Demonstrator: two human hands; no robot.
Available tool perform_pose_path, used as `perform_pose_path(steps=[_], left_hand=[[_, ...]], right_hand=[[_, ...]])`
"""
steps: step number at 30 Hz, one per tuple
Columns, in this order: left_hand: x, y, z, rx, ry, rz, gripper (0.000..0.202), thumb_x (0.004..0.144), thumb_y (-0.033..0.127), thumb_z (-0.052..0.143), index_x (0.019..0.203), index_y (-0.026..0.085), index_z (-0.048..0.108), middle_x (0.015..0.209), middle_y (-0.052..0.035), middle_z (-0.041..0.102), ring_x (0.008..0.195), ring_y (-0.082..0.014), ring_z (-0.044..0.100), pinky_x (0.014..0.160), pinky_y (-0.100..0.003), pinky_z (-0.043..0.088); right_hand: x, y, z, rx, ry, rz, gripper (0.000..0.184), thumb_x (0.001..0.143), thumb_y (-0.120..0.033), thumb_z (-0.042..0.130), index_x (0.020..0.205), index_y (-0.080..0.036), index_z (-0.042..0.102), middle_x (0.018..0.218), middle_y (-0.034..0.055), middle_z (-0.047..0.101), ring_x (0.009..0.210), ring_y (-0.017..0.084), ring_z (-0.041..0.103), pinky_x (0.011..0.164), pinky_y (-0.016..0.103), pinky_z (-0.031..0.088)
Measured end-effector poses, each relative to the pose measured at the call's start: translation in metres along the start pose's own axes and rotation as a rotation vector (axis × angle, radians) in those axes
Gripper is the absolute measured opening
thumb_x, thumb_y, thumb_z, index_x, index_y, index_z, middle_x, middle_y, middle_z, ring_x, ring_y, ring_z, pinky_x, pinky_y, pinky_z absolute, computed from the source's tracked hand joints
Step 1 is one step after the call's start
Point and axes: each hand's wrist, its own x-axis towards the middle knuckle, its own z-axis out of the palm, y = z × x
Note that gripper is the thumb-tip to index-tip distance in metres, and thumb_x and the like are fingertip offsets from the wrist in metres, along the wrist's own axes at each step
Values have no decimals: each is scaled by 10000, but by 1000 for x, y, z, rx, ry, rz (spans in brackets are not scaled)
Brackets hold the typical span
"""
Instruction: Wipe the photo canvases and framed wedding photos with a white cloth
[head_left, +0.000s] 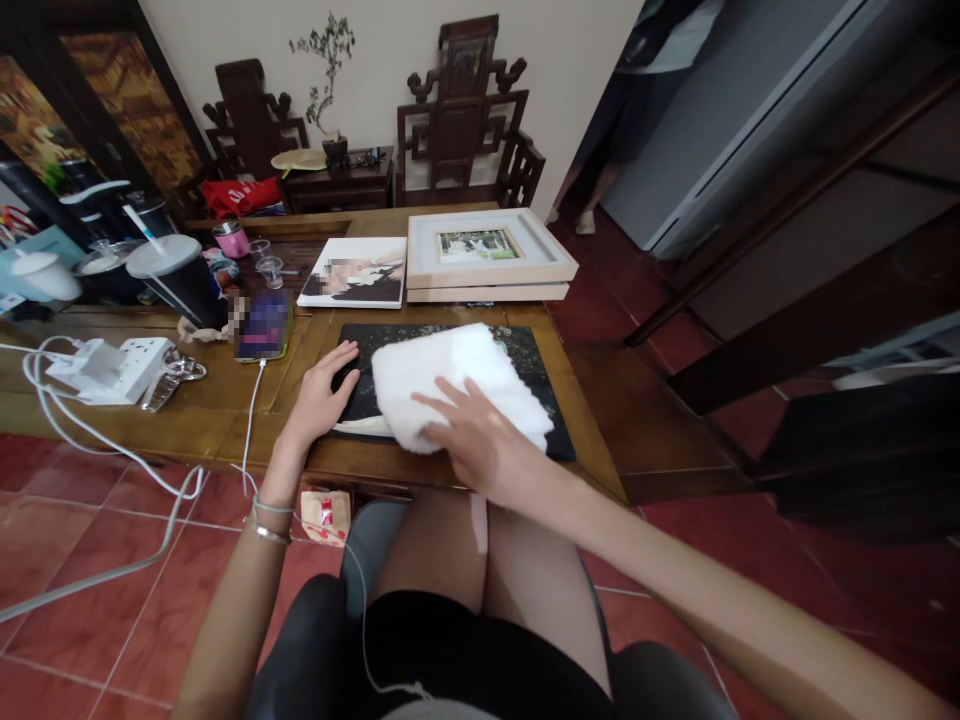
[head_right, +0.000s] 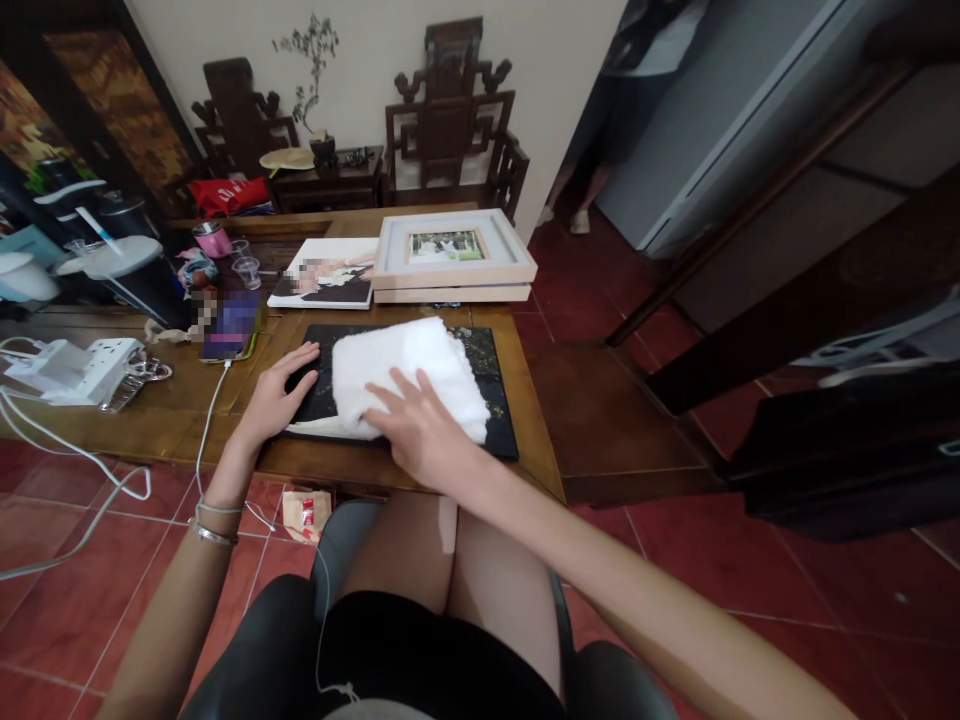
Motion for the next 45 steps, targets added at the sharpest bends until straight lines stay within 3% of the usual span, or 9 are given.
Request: perform_pose_path(steps=[5, 10, 14, 20, 23, 33, 37, 41, 45], left_hand=[[0, 0, -1, -17, 2, 11, 392, 939, 307, 509, 1258, 121, 643, 1397, -149, 587, 1349, -249, 509, 1170, -450, 351], [-1, 1, -2, -21, 4, 12, 384, 938, 310, 518, 1257, 139, 647, 1395, -141, 590, 1345, -257, 512, 1166, -462, 354], [0, 0, -1, -21, 10, 8, 395, 936, 309, 517, 1258, 120, 645, 1395, -154, 588, 1346, -259, 511, 1167, -462, 352], [0, 2, -2, 3, 8, 5, 378, 927, 287, 514, 1253, 155, 651, 1385, -125, 603, 1348, -258, 509, 1169, -470, 351], [0, 3, -2, -6, 1, 5, 388, 930, 283, 499, 1257, 138, 647, 1390, -136, 596, 1351, -256, 505, 1165, -464, 358], [-1, -2, 0, -19, 10, 17, 390, 936, 318, 507, 1252, 135, 646, 1392, -140, 593, 1341, -241, 518, 1162, -456, 362], [-1, -1, -1, -19, 11, 15, 387, 932, 320, 513, 1244, 136, 651, 1385, -138, 599, 1338, -240, 521, 1163, -455, 361], [0, 0, -2, -23, 7, 3, 392, 932, 321, 512, 1252, 139, 645, 1396, -134, 590, 1345, -235, 514, 1166, -451, 358], [0, 2, -2, -17, 8, -9, 401, 925, 320, 510, 1252, 132, 648, 1391, -136, 595, 1344, -237, 515, 1168, -443, 356]], right_hand=[[52, 45, -2, -97, -102, 132, 502, 707, 50, 432, 1120, -140, 646, 1275, 171, 616, 1249, 347, 478, 1006, 512, 375], [77, 59, -4, -135, -112, 227, 551, 727, 47, 401, 1212, -105, 613, 1212, 194, 628, 1185, 360, 506, 973, 517, 373], [62, 35, 5, -130, -109, 205, 507, 746, 5, 480, 1191, -174, 644, 1316, 160, 599, 1242, 378, 469, 1010, 561, 351], [4, -36, 9, -82, -116, 59, 408, 771, -34, 541, 1078, -242, 711, 1454, 85, 522, 1372, 421, 364, 1105, 630, 262], [-6, -47, 4, -50, -162, -7, 418, 781, -20, 525, 1092, -230, 709, 1469, 91, 509, 1385, 429, 351, 1100, 642, 274], [64, 43, -1, -116, -143, 161, 524, 742, 44, 435, 1186, -141, 641, 1298, 163, 607, 1244, 336, 488, 1027, 499, 358], [82, 60, -6, -130, -136, 230, 559, 738, 46, 400, 1231, -106, 614, 1206, 189, 633, 1147, 340, 542, 968, 496, 398], [75, 44, -3, -129, -147, 216, 559, 738, 26, 451, 1238, -153, 627, 1275, 170, 618, 1230, 354, 491, 1014, 533, 363], [42, -4, 2, -105, -156, 140, 465, 759, -38, 545, 1160, -229, 683, 1429, 108, 542, 1334, 376, 412, 1086, 579, 304]])
